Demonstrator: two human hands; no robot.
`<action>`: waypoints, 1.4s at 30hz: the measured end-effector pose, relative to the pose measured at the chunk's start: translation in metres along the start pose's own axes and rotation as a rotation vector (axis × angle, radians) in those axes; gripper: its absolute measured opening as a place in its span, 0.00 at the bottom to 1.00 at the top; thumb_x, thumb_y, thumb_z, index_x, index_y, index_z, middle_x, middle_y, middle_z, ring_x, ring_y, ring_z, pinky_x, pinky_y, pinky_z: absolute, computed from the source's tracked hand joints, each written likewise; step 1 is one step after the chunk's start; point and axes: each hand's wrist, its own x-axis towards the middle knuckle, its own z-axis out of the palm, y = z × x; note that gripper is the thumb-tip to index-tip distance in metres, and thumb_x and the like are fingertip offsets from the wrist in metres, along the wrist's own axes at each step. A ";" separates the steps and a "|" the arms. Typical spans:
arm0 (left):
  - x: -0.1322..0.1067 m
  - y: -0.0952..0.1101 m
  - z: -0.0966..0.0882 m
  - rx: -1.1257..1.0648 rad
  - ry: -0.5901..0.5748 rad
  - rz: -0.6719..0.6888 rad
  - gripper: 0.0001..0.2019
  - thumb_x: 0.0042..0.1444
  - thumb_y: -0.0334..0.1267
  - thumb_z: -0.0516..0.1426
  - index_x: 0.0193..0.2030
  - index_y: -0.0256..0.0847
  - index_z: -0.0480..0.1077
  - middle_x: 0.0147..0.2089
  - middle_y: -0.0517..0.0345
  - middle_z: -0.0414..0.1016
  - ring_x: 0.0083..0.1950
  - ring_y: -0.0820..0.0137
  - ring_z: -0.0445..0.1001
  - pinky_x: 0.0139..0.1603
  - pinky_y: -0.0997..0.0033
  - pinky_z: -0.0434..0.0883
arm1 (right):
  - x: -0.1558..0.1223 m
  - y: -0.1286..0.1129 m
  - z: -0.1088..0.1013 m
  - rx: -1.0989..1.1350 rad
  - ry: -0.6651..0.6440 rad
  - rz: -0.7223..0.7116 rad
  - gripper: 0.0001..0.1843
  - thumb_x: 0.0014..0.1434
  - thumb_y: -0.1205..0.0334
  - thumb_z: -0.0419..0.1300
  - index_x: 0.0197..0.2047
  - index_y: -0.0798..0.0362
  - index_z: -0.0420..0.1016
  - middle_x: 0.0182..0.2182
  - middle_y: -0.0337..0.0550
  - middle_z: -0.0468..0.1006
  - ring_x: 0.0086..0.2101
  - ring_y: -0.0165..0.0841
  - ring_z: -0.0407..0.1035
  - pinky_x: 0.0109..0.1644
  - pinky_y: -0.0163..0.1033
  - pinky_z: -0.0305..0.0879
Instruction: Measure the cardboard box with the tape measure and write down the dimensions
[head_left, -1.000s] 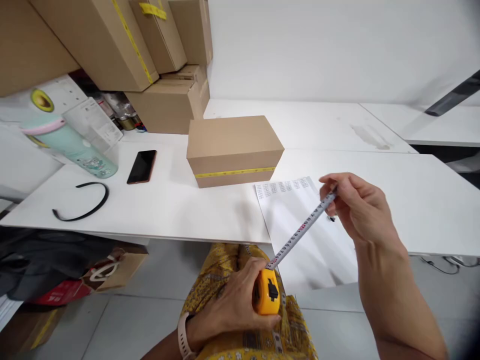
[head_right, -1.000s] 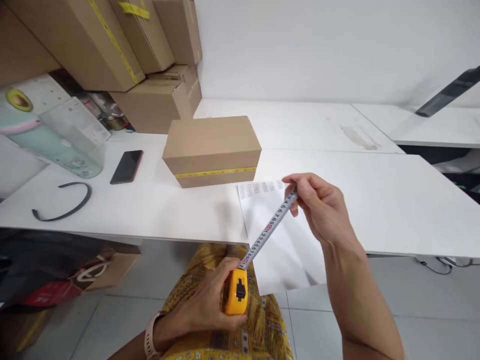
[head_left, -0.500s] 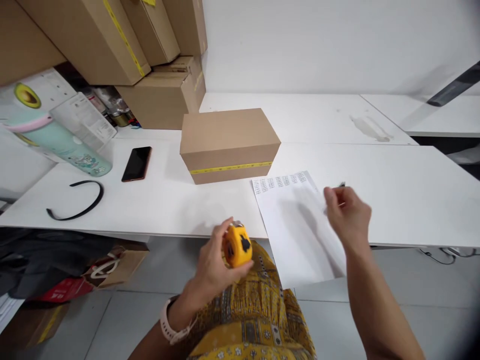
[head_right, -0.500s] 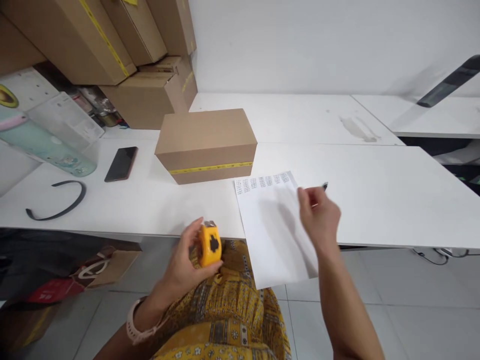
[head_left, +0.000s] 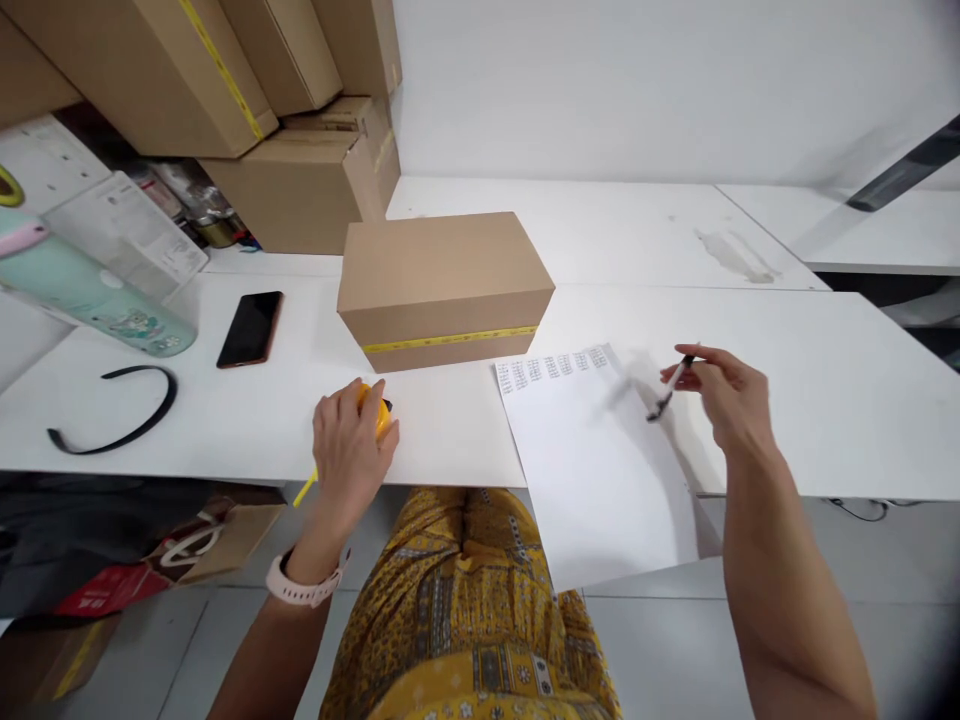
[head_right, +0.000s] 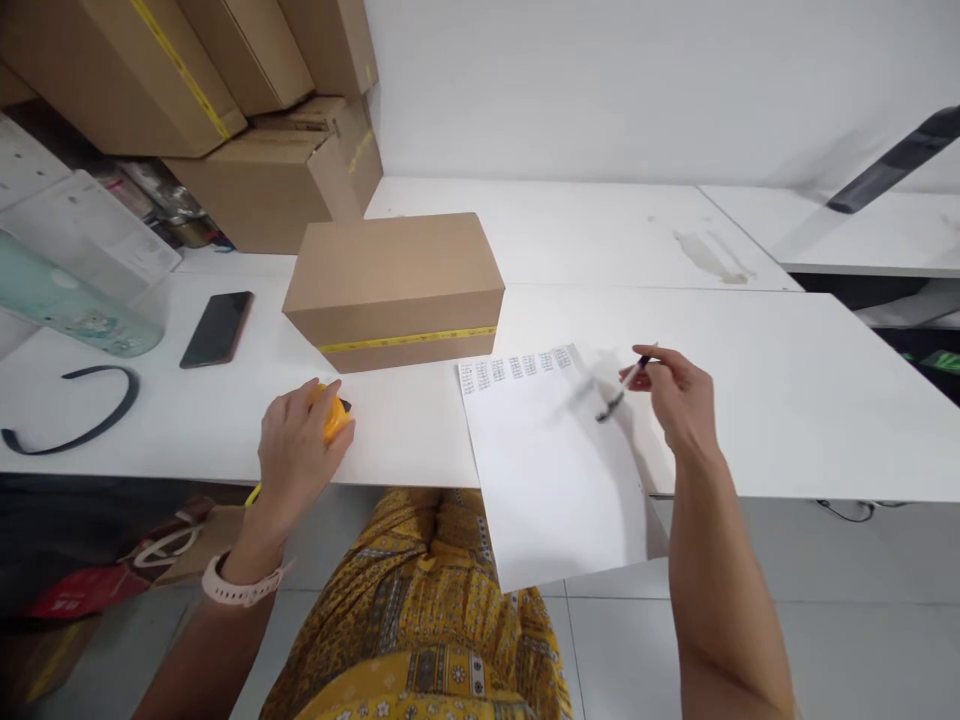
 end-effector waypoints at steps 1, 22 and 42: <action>-0.001 0.009 0.005 -0.063 0.052 0.054 0.21 0.66 0.39 0.54 0.64 0.35 0.68 0.65 0.38 0.69 0.64 0.48 0.66 0.66 0.43 0.65 | -0.006 -0.008 -0.001 0.169 -0.004 -0.025 0.14 0.59 0.61 0.59 0.47 0.51 0.80 0.35 0.47 0.82 0.41 0.43 0.78 0.53 0.53 0.73; 0.012 0.168 0.051 -0.142 -0.425 0.404 0.29 0.69 0.48 0.53 0.70 0.32 0.60 0.75 0.35 0.56 0.58 0.52 0.75 0.45 0.60 0.79 | -0.026 -0.042 0.132 0.335 -0.399 0.018 0.25 0.52 0.40 0.69 0.24 0.51 0.67 0.21 0.34 0.66 0.25 0.27 0.59 0.31 0.37 0.60; 0.013 0.165 0.057 -0.198 -0.417 0.398 0.28 0.68 0.48 0.54 0.70 0.34 0.61 0.76 0.40 0.56 0.53 0.55 0.77 0.40 0.62 0.80 | -0.026 -0.026 0.138 0.164 -0.289 -0.181 0.20 0.58 0.53 0.65 0.23 0.49 0.59 0.19 0.33 0.62 0.24 0.28 0.55 0.28 0.37 0.54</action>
